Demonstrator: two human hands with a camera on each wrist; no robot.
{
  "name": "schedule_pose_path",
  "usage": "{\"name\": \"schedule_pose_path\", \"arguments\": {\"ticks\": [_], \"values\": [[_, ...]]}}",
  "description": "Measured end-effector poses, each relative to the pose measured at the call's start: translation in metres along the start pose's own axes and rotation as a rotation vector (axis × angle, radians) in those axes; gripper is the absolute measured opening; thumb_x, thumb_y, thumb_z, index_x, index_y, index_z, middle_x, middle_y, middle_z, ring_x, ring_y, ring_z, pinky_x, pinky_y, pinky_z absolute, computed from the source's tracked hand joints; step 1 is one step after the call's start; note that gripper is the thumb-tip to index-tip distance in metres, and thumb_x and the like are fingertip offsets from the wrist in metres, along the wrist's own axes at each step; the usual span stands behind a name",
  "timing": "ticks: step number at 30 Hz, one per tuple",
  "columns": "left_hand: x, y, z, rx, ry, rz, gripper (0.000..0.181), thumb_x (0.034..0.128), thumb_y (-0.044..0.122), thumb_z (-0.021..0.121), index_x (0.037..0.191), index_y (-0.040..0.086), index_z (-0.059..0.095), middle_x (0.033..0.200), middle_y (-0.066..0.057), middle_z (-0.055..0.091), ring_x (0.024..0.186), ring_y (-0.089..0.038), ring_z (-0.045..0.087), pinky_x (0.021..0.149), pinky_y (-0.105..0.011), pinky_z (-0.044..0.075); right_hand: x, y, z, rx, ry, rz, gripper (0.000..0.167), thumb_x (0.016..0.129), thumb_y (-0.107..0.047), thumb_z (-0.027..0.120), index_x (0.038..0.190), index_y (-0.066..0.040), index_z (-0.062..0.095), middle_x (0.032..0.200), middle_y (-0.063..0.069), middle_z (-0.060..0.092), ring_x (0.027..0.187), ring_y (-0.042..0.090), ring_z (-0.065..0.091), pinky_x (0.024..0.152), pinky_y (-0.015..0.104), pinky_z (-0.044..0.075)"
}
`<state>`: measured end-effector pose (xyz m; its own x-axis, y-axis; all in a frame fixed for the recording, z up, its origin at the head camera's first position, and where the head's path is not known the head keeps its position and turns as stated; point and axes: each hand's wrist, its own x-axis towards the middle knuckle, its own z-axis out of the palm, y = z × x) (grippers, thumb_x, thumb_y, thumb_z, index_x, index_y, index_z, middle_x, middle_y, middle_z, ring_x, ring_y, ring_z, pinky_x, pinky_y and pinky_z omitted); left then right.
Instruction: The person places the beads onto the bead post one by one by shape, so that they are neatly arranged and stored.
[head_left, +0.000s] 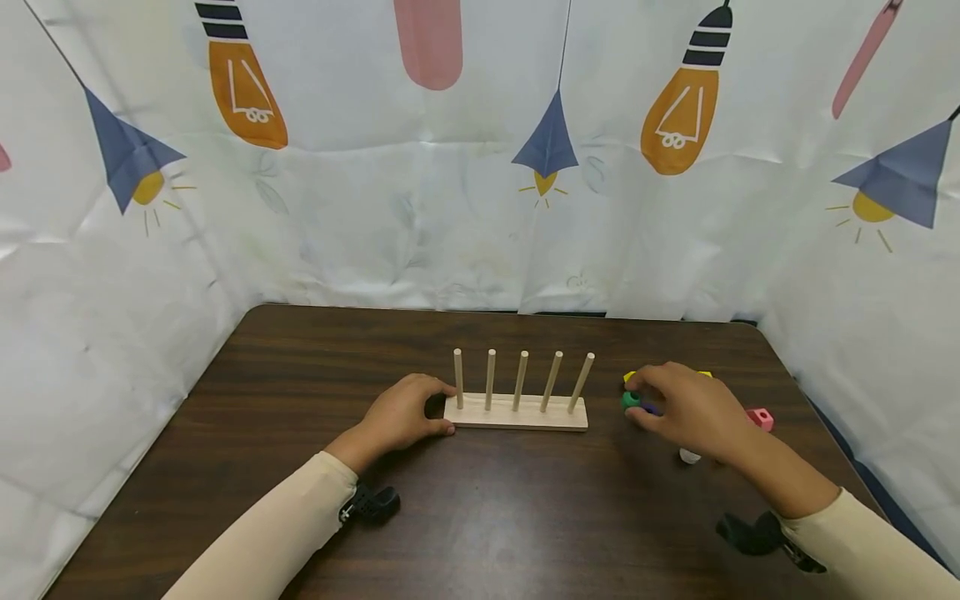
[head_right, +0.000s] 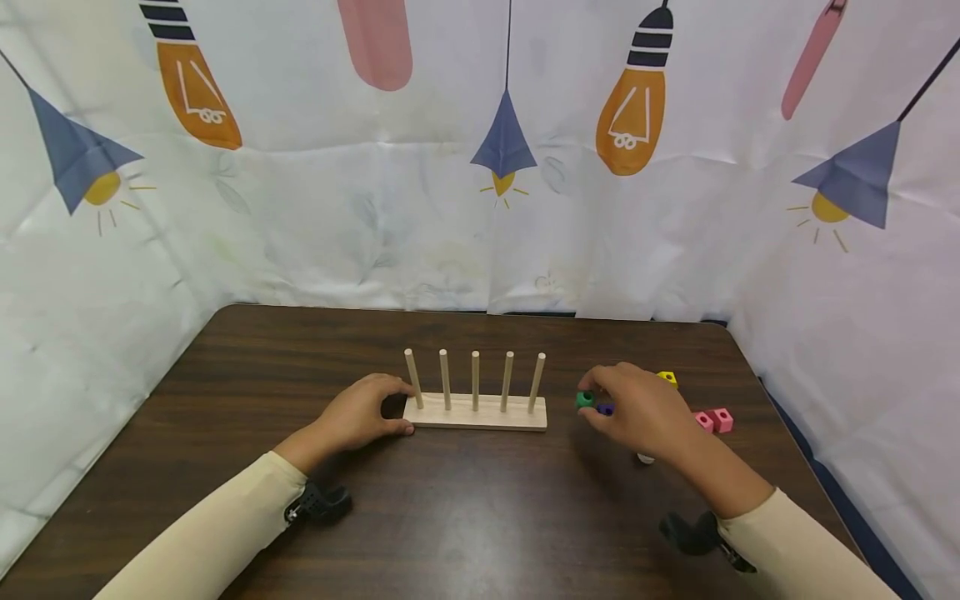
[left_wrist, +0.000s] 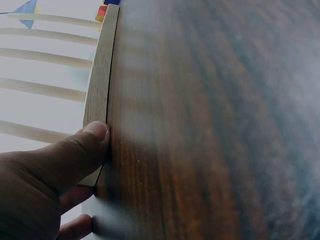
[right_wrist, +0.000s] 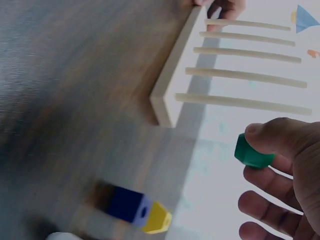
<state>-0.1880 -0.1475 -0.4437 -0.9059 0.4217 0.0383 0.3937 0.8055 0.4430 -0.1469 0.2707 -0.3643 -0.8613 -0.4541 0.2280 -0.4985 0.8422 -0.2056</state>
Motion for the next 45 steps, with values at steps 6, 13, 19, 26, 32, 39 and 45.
{"name": "schedule_pose_path", "arguments": {"ticks": [6,13,19,26,32,39,45], "values": [[0.001,-0.001,0.000,0.004,-0.011,0.009,0.055,0.0813,0.038,0.088,0.130,0.017,0.071,0.130,-0.002,0.066,0.129,-0.028,0.055,0.103,-0.049,0.047,0.011,-0.006,-0.009,0.009,0.013,-0.008,0.026,0.084,-0.025,0.086,0.105,-0.020,0.072,0.088,-0.011,0.061,0.075,0.006,0.057,0.059,0.029,0.048],[0.002,-0.001,0.000,0.002,0.002,0.025,0.055,0.0805,0.037,0.089,0.128,0.016,0.071,0.131,-0.003,0.066,0.130,-0.029,0.054,0.104,-0.049,0.046,0.021,-0.011,-0.022,0.013,0.033,-0.017,0.031,0.086,-0.028,0.085,0.111,-0.018,0.071,0.095,-0.006,0.066,0.079,0.011,0.059,0.061,0.033,0.049],[0.002,-0.001,-0.001,0.008,0.007,0.032,0.054,0.0804,0.036,0.089,0.127,0.016,0.071,0.133,-0.005,0.065,0.131,-0.029,0.054,0.104,-0.049,0.046,0.028,-0.015,-0.032,0.027,0.063,-0.048,0.030,0.088,-0.029,0.083,0.113,-0.018,0.071,0.099,-0.004,0.068,0.089,0.015,0.065,0.066,0.038,0.052],[0.002,-0.001,-0.001,0.011,0.004,0.006,0.054,0.0802,0.037,0.089,0.128,0.018,0.071,0.132,-0.003,0.065,0.130,-0.029,0.054,0.102,-0.051,0.047,0.040,-0.021,-0.039,0.024,0.067,-0.057,0.030,0.088,-0.028,0.083,0.114,-0.017,0.071,0.106,-0.002,0.071,0.093,0.019,0.068,0.071,0.044,0.055],[0.002,-0.001,0.000,0.003,0.002,-0.005,0.054,0.0797,0.038,0.090,0.127,0.019,0.072,0.130,-0.001,0.066,0.129,-0.028,0.055,0.101,-0.050,0.048,0.049,-0.028,-0.041,0.028,0.055,-0.060,0.030,0.089,-0.029,0.082,0.114,-0.017,0.072,0.104,-0.003,0.070,0.092,0.018,0.067,0.072,0.043,0.055],[0.001,0.000,-0.001,0.000,0.004,-0.013,0.054,0.0788,0.038,0.090,0.127,0.020,0.072,0.129,0.000,0.067,0.128,-0.028,0.055,0.100,-0.050,0.048,0.056,-0.035,-0.043,0.046,0.077,-0.068,0.028,0.090,-0.030,0.081,0.113,-0.016,0.072,0.105,-0.004,0.071,0.091,0.017,0.067,0.073,0.043,0.055],[0.002,0.001,-0.001,-0.003,0.006,-0.014,0.054,0.0786,0.037,0.090,0.127,0.020,0.072,0.128,0.000,0.067,0.128,-0.027,0.055,0.101,-0.049,0.048,0.058,-0.040,-0.044,0.075,0.078,-0.057,0.032,0.091,-0.027,0.080,0.119,-0.015,0.071,0.109,-0.001,0.071,0.096,0.020,0.068,0.075,0.044,0.055]]}}
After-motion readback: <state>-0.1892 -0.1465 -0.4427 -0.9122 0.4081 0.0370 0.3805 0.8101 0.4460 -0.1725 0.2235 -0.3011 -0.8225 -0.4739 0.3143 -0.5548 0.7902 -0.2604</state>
